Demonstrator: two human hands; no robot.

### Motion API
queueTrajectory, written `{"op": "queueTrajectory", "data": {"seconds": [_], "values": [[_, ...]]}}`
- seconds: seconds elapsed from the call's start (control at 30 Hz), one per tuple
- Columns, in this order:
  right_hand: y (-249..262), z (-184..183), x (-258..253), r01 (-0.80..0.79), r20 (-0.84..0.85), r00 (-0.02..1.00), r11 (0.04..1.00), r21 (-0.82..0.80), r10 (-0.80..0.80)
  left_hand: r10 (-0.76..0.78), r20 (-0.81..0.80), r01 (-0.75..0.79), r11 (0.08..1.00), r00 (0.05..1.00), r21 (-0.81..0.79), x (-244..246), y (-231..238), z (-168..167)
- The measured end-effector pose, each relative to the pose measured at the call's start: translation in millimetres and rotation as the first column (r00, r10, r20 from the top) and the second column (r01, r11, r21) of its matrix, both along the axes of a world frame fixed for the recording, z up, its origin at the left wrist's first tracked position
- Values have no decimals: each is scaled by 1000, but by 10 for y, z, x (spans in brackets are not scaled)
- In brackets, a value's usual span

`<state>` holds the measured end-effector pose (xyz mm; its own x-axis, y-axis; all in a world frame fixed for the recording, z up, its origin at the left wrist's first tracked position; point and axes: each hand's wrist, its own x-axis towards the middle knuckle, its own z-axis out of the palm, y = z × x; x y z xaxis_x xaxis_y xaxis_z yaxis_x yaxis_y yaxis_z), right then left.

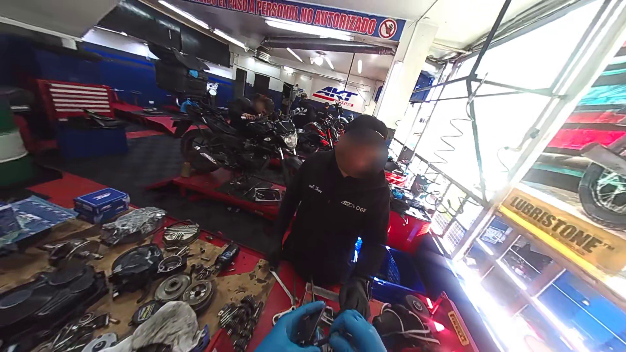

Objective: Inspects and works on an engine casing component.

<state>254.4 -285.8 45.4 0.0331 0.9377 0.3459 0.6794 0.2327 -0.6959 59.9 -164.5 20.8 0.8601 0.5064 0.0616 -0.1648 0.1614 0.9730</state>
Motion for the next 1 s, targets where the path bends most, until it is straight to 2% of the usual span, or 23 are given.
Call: {"op": "queueTrajectory", "data": {"seconds": [0.17, 0.27, 0.33, 0.43, 0.5, 0.67, 0.73, 0.8, 0.9, 1.0], "values": [[-37, 35, -102, -70, -88, 994, 998, 6, 70, -8, 9, 8, 1000, 1000, -3, -105, -15, 3], [-26, 3, -240, 20, -250, 968, 999, 44, -8, -11, 8, 11, 1000, 1000, -2, -150, -52, 36], [-23, 10, -298, 73, -293, 954, 997, 34, -60, -20, 11, 20, 1000, 1000, -3, -164, -76, 72], [-36, 26, -240, 111, -128, 985, 994, -9, -111, -16, 8, 16, 1000, 1000, 16, -200, -91, 102], [-49, 12, -217, 82, -39, 996, 996, 18, -81, -6, 2, 6, 1000, 1000, 15, -228, -93, 93], [-78, 14, -148, -63, -79, 995, 997, 46, 67, -13, 0, 13, 1000, 1000, -17, -252, -101, 99], [-72, 20, -156, -44, -158, 986, 998, 34, 49, -15, -9, 15, 1000, 1000, -25, -239, -99, 125], [-58, 8, -177, 40, -226, 974, 999, 27, -33, -25, -9, 25, 999, 1000, -20, -214, -103, 158], [-11, -1, -132, 110, -94, 990, 994, -2, -109, -15, -28, 15, 1000, 1000, -5, -195, -70, 225], [-79, 66, -73, 45, -58, 997, 999, -13, -46, -23, -32, 22, 999, 999, -28, -119, -40, 190]]}}
